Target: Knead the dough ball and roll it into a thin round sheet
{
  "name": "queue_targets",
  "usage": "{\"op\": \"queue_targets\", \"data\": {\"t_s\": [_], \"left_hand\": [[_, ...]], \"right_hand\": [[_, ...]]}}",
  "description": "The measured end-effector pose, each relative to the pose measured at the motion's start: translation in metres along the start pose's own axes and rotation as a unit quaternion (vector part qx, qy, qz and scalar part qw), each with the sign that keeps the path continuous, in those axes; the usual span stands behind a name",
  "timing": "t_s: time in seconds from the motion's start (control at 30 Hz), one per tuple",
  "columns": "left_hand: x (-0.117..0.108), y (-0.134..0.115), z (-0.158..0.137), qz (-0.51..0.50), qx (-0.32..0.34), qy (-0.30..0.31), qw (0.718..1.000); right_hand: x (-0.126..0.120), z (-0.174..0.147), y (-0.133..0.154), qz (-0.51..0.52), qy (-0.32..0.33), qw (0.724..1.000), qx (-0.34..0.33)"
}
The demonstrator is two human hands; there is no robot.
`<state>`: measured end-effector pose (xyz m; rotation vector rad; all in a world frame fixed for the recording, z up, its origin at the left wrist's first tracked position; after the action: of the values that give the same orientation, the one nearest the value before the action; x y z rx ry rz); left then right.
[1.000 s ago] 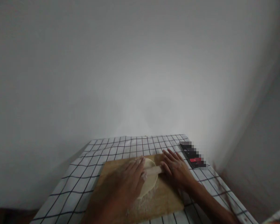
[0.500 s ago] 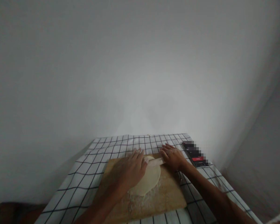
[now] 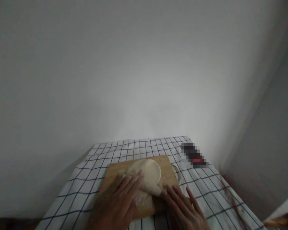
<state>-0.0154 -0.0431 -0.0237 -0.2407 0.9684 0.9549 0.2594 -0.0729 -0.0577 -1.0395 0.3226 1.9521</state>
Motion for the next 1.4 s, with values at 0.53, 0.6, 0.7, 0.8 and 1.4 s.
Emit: {"op": "queue_targets", "data": {"t_s": [0.53,0.6,0.7,0.8,1.4], "left_hand": [[0.058,0.045,0.082,0.016,-0.051,0.078,0.996],[0.064,0.051,0.087,0.033,-0.058,0.095,0.993],[0.067,0.051,0.087,0.032,-0.055,0.1,0.993],[0.065,0.043,0.084,0.016,-0.068,0.087,0.994],[-0.026,-0.025,0.016,0.038,0.002,0.063,0.997]], "right_hand": [[0.08,0.157,-0.114,0.064,0.161,0.98,0.098],[0.089,0.168,-0.118,0.075,0.164,0.981,0.071],[0.091,0.165,-0.118,0.084,0.159,0.983,0.033],[0.081,0.144,-0.113,0.088,0.15,0.985,0.008],[-0.002,0.005,-0.024,0.09,0.079,0.99,0.077]]}}
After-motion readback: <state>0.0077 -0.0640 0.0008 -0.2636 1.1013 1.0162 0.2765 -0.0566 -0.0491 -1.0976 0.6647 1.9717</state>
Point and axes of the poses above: each hand's wrist, its own z-axis towards the middle knuckle, its own x-axis out of the palm, y = z × x, the point moved 2 cm from there along z, towards the middle knuckle, and after that the axes turned 3 degrees about -z, right-handed, at the moved point
